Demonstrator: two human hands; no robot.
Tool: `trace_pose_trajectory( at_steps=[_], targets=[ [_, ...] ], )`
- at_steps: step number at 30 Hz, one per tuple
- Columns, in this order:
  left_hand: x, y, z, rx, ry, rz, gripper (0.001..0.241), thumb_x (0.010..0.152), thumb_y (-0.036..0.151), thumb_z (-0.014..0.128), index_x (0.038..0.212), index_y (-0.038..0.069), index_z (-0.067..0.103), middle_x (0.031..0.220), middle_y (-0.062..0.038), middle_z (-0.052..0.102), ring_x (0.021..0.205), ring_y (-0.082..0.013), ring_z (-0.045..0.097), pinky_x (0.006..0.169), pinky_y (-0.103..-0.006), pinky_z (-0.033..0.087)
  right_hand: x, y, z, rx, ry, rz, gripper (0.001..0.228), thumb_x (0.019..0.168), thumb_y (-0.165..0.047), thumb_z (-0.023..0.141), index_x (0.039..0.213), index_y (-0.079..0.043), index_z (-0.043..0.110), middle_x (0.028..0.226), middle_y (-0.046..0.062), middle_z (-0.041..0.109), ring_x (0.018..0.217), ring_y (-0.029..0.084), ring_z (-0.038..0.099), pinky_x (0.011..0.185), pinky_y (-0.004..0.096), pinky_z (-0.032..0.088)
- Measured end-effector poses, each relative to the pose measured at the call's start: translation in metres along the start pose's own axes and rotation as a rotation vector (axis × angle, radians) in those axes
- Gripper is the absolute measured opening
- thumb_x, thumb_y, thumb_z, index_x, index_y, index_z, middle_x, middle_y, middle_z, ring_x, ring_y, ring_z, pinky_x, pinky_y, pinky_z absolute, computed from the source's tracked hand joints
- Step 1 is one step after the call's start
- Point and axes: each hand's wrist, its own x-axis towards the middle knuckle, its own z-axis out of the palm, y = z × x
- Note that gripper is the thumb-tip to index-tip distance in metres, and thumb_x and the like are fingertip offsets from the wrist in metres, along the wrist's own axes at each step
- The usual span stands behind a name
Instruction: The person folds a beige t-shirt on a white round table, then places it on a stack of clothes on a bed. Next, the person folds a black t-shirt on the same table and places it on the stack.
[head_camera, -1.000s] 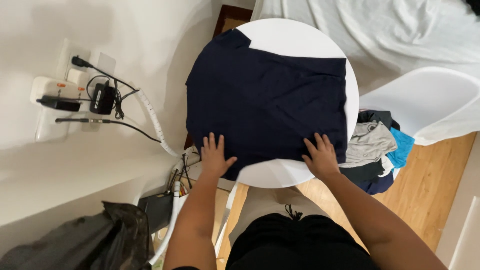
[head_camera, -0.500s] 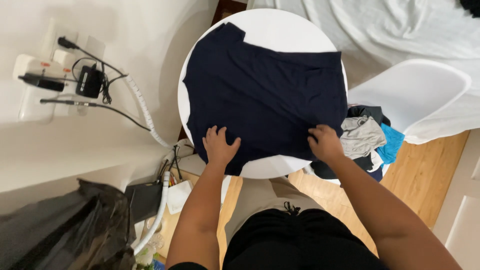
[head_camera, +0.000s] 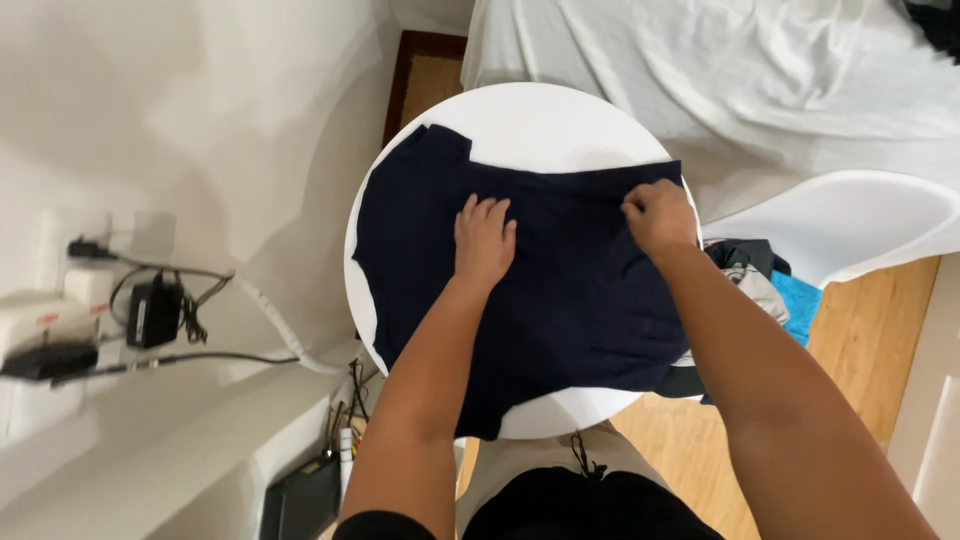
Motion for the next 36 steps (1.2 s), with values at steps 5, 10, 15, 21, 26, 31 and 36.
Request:
trace_pose_trajectory(
  at_steps=[5,10,15,21,26,31,36],
  targets=[
    [0.042,-0.004,-0.005,0.068,-0.066,-0.001,0.043,0.099,0.024,0.064,0.139,0.008,0.06,0.147,-0.019,0.052,0.146,-0.0436,0.035,0.117,-0.0646,0.027,0.026,-0.005,0.024,-0.149,-0.041,-0.06,0.018,0.08,-0.024,0.077,0.093,-0.012,0.074,0.096,0.013,0.067,0.097,0.038,0.064,0.081,0.05,0.053],
    [0.052,-0.028,-0.019,0.093,-0.197,-0.13,0.056,0.096,0.031,0.066,0.145,0.007,0.053,0.157,-0.015,0.04,0.151,-0.0416,0.023,0.12,-0.0676,0.014,0.057,0.007,0.02,-0.203,-0.381,0.057,0.013,0.09,-0.023,0.068,0.094,-0.014,0.075,0.104,0.012,0.073,0.103,0.034,0.067,0.085,0.049,0.054],
    [0.052,-0.055,-0.022,0.105,-0.247,-0.015,0.061,0.096,0.037,0.067,0.148,0.01,0.051,0.161,-0.011,0.037,0.154,-0.0404,0.018,0.121,-0.0678,0.013,0.13,-0.022,-0.02,-0.202,-0.611,0.25,0.014,0.087,-0.017,0.064,0.096,-0.012,0.074,0.088,0.016,0.077,0.076,0.03,0.072,0.073,0.044,0.058],
    [0.077,-0.063,-0.039,0.119,-0.256,0.046,0.074,0.094,0.048,0.067,0.154,0.013,0.044,0.166,-0.012,0.026,0.153,-0.048,0.009,0.12,-0.068,0.013,0.181,-0.054,-0.026,-0.102,-0.336,0.244,0.014,0.092,-0.009,0.059,0.095,-0.004,0.071,0.081,0.016,0.075,0.07,0.03,0.072,0.073,0.043,0.058],
    [0.093,-0.056,-0.057,0.225,-0.323,-0.052,0.086,0.089,0.055,0.069,0.157,0.014,0.035,0.166,-0.012,0.015,0.15,-0.0517,0.001,0.115,-0.0736,0.008,0.157,-0.049,0.034,-0.019,0.07,-0.001,0.024,0.096,-0.008,0.065,0.119,-0.003,0.065,0.122,0.026,0.066,0.108,0.044,0.065,0.093,0.049,0.054],
    [0.05,-0.038,-0.03,0.13,-0.049,-0.089,0.079,0.094,0.04,0.067,0.159,0.009,0.035,0.168,-0.028,0.017,0.155,-0.0509,0.01,0.119,-0.073,0.012,0.067,-0.093,0.05,-0.01,0.026,-0.167,0.074,0.095,-0.022,0.072,0.159,-0.006,0.041,0.165,0.029,0.03,0.155,0.047,0.024,0.12,0.069,0.022],
    [-0.066,-0.007,-0.001,0.023,-0.062,-0.09,0.082,0.096,0.047,0.063,0.16,0.006,0.033,0.167,-0.03,0.014,0.154,-0.0522,0.009,0.118,-0.0733,0.01,-0.028,-0.067,0.06,-0.107,-0.04,-0.149,0.076,0.096,-0.037,0.069,0.159,-0.009,0.039,0.168,0.028,0.026,0.157,0.046,0.021,0.123,0.068,0.016]
  ],
)
